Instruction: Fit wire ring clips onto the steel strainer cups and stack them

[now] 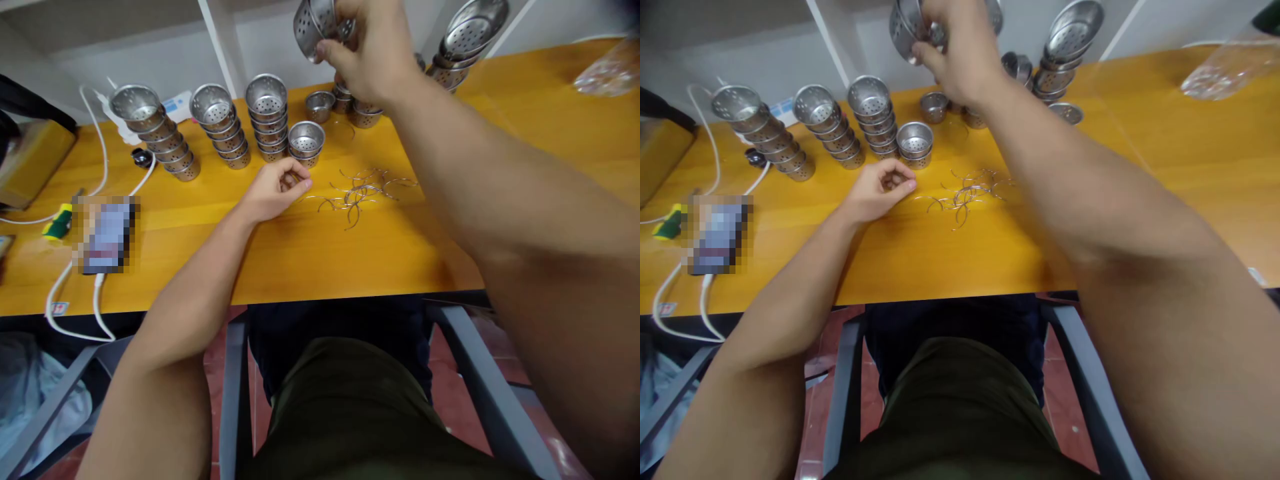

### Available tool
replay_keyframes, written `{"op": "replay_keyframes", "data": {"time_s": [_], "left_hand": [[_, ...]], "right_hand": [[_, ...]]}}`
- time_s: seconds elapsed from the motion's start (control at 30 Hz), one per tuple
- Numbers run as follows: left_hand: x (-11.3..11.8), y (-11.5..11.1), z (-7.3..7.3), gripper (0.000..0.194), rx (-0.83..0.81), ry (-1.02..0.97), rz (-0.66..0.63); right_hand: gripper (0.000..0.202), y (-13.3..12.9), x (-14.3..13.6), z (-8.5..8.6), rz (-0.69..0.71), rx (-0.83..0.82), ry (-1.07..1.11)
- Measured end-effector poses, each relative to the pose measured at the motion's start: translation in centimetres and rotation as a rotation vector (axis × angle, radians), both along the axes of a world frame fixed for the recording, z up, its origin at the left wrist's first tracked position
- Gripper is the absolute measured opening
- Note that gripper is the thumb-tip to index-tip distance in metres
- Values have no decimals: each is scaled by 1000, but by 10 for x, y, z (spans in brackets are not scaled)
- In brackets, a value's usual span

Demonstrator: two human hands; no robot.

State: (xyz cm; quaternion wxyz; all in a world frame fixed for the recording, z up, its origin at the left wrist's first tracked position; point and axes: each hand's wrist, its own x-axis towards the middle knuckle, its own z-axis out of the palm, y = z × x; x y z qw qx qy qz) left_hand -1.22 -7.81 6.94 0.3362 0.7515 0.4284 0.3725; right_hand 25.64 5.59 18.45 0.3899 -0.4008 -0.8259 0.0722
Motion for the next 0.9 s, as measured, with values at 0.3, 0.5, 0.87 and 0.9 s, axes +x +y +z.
{"op": "replay_keyframes", "data": {"time_s": [0.3,0.5,0.87,0.9], "left_hand": [[1,23,-17,120,339,-156,-158],[3,11,-6,136,210,-70,-127],[-14,30,-15,98,274,-163,-269],[-15,31,-16,95,265,-172,-282]], "right_hand": [[36,-155,35,-53,350,-65,-63],[31,-155,17,-84,503,-13,-27],[55,-145,25,-96,530,92,70],[57,-143,25,-97,546,102,57]]}}
